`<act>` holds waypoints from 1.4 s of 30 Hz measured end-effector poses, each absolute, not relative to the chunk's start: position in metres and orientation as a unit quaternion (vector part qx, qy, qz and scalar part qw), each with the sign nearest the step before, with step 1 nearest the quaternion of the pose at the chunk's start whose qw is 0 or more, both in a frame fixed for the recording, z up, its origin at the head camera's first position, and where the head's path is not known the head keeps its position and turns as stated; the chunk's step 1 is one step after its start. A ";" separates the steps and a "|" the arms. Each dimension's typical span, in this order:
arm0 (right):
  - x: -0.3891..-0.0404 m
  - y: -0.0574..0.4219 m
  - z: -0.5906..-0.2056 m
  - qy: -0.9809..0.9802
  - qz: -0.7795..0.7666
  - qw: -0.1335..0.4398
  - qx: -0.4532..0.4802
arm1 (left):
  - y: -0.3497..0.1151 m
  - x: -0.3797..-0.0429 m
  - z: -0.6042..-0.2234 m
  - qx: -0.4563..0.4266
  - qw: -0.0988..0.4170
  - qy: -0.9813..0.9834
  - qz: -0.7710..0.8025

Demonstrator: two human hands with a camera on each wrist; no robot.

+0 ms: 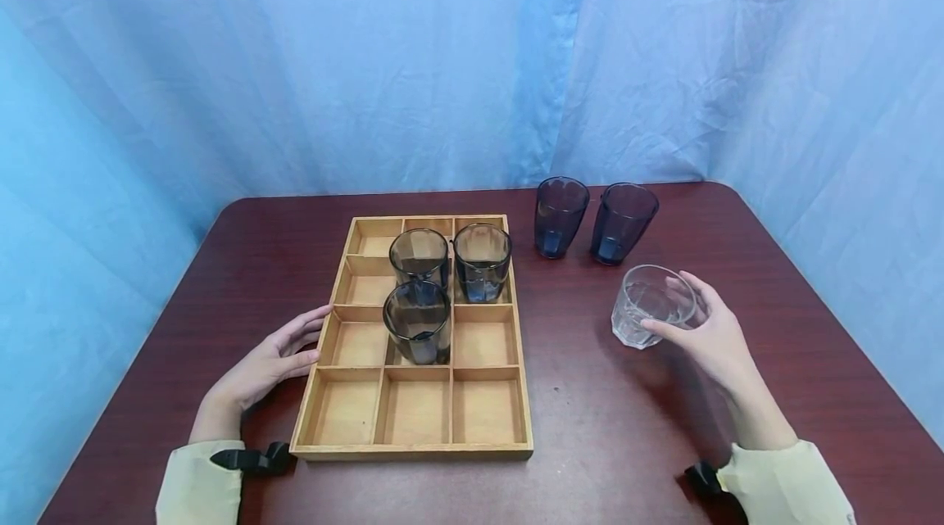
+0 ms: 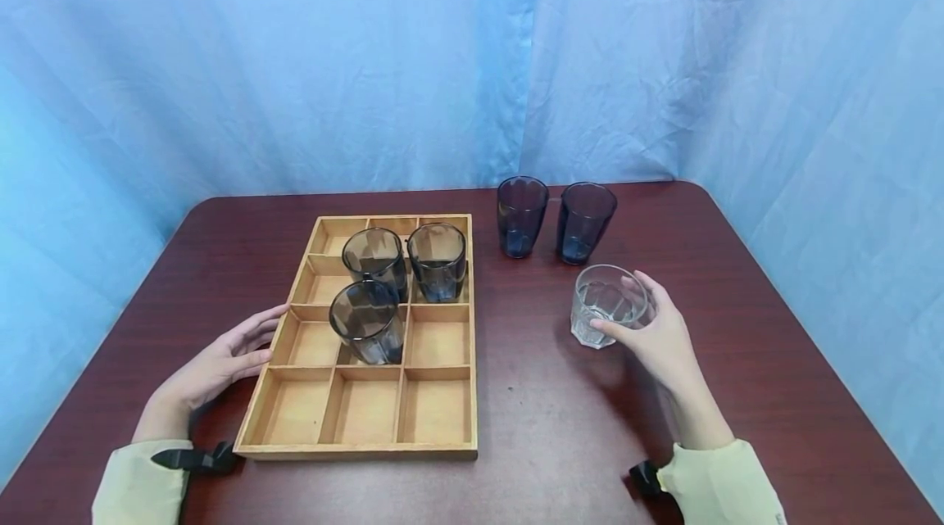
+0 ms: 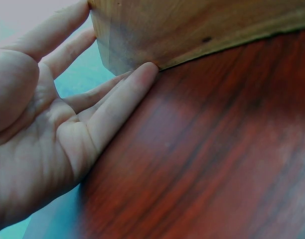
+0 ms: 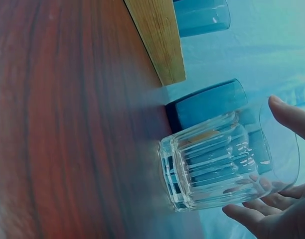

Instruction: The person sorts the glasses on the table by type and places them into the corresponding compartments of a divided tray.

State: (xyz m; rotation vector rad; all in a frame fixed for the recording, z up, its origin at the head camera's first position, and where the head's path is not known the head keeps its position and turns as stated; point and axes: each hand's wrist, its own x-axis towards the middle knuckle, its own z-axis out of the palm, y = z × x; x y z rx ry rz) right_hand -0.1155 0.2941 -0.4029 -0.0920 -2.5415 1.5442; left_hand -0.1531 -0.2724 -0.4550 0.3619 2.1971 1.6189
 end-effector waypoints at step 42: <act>-0.107 0.214 -0.383 -0.736 0.670 0.075 0.058 | -0.272 -0.153 -0.454 0.129 0.195 0.781 0.579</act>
